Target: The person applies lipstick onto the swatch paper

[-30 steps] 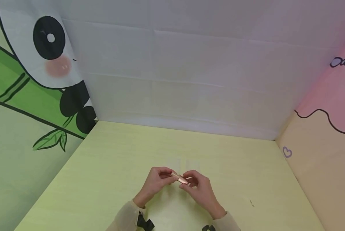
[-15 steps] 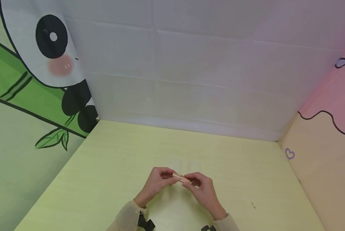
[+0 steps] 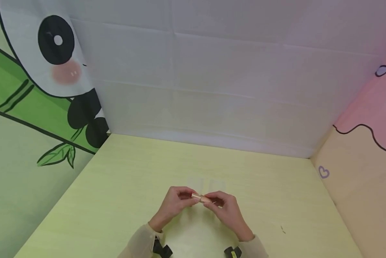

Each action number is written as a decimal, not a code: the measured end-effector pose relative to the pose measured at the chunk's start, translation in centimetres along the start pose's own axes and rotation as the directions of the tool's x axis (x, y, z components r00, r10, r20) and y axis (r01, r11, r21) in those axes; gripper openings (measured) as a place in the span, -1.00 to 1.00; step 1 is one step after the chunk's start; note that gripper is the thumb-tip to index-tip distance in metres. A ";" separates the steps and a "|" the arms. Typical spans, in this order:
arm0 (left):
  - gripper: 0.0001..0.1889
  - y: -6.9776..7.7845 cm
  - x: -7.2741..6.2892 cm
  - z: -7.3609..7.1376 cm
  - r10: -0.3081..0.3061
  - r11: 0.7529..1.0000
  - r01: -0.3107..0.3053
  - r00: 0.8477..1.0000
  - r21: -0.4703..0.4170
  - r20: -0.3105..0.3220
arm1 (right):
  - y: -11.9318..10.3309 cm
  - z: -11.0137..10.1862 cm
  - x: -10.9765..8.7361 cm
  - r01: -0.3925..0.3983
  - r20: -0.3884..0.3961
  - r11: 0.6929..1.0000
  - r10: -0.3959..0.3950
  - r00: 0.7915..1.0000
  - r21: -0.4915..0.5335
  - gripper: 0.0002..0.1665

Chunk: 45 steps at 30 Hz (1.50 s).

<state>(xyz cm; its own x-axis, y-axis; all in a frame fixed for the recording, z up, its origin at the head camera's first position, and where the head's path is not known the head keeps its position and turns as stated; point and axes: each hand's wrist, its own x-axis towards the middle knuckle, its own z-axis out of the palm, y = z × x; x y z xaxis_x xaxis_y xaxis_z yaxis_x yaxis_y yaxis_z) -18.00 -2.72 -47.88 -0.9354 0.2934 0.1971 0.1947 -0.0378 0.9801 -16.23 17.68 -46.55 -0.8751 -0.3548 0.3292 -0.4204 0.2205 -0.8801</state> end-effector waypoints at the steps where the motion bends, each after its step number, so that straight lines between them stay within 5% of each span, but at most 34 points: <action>1: -0.88 -0.2 0.1 0.0 -0.004 1.000 0.004 1.000 0.004 0.000 | 0.0 -0.1 0.0 -0.012 0.009 1.000 0.012 1.000 0.001 -0.78; 8: -0.87 2.3 -0.3 0.1 0.004 0.999 -0.004 1.000 0.045 0.008 | -0.2 -0.6 0.1 -0.056 0.058 0.998 0.055 0.997 0.017 -0.77; 16: -0.87 2.6 -0.3 0.1 0.007 0.999 -0.008 1.000 0.041 0.020 | -0.9 -0.8 0.3 -0.058 0.104 0.998 0.059 0.993 -0.006 -0.80; 27: -0.86 2.5 -0.4 0.1 -0.004 1.000 0.004 0.999 0.012 0.041 | 2.4 -1.0 0.0 -0.108 0.168 0.994 0.102 0.980 0.025 -0.76; 45: -0.85 2.7 -0.5 -0.1 0.016 1.000 -0.016 0.996 0.001 0.083 | 2.0 -0.9 0.1 -0.114 0.187 0.993 0.108 0.976 0.019 -0.71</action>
<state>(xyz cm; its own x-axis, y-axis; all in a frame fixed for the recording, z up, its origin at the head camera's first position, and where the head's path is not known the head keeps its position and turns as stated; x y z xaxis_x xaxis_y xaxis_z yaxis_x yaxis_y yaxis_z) -17.01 -3.09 -45.35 -0.9046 0.3708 0.2101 0.2098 -0.0415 0.9769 -17.42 18.91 -47.98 -0.8551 -0.4926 0.1618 -0.3132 0.2420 -0.9183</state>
